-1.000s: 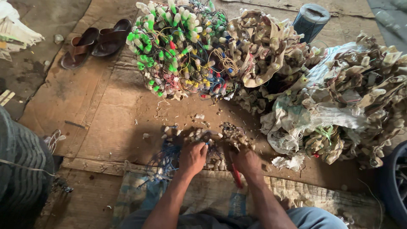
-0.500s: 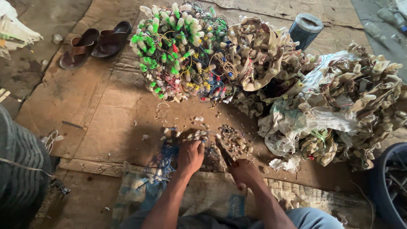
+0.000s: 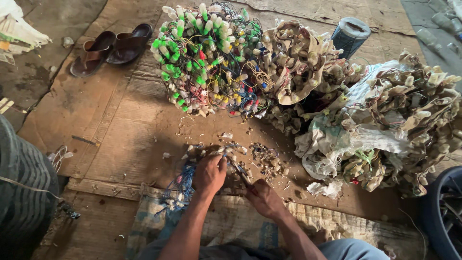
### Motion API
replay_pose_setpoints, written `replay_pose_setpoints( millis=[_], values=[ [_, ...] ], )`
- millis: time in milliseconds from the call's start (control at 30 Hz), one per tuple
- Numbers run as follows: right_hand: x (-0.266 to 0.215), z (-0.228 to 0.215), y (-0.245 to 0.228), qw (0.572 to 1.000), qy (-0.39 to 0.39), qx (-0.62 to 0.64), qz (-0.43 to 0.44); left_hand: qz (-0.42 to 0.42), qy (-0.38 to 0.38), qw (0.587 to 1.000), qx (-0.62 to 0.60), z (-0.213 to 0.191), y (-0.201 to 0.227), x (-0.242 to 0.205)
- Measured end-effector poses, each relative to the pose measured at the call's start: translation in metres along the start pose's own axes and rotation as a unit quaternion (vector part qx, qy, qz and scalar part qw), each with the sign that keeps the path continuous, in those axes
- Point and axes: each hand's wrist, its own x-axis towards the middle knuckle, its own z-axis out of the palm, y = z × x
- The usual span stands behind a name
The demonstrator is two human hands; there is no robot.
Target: The person sits on the floor and uses red-handled pliers to cut small white plastic components from a tangled blue wire. The person repeatedly picks up sections of the wire, cuts the components, and drops them onto the floor.
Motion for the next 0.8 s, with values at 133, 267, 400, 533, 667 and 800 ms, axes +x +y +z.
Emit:
replay_pose_setpoints(
  millis=[133, 267, 400, 533, 667, 800],
  values=[
    [0.0, -0.002, -0.004, 0.996, -0.038, 0.05, 0.06, 0.019, -0.015, 1.0, -0.002, -0.003, 0.004, -0.001],
    [-0.002, -0.009, -0.015, 0.992, -0.074, 0.014, 0.102, 0.043, -0.001, 0.999, -0.014, 0.002, 0.0, -0.002],
    [-0.002, -0.01, -0.019, 0.99, -0.076, 0.029, 0.116, 0.08, -0.011, 0.997, -0.013, 0.007, -0.006, -0.005],
    [0.0, -0.007, -0.016, 0.989, -0.081, 0.037, 0.116, 0.14, 0.027, 0.989, -0.022, 0.007, -0.006, -0.006],
    [0.001, -0.008, -0.019, 0.988, -0.082, 0.034, 0.124, 0.07, -0.042, 0.996, -0.034, 0.003, -0.002, -0.002],
    [0.0, -0.016, -0.036, 0.987, -0.055, 0.044, 0.141, 0.075, -0.035, 0.996, -0.04, -0.004, 0.006, 0.001]
  ],
)
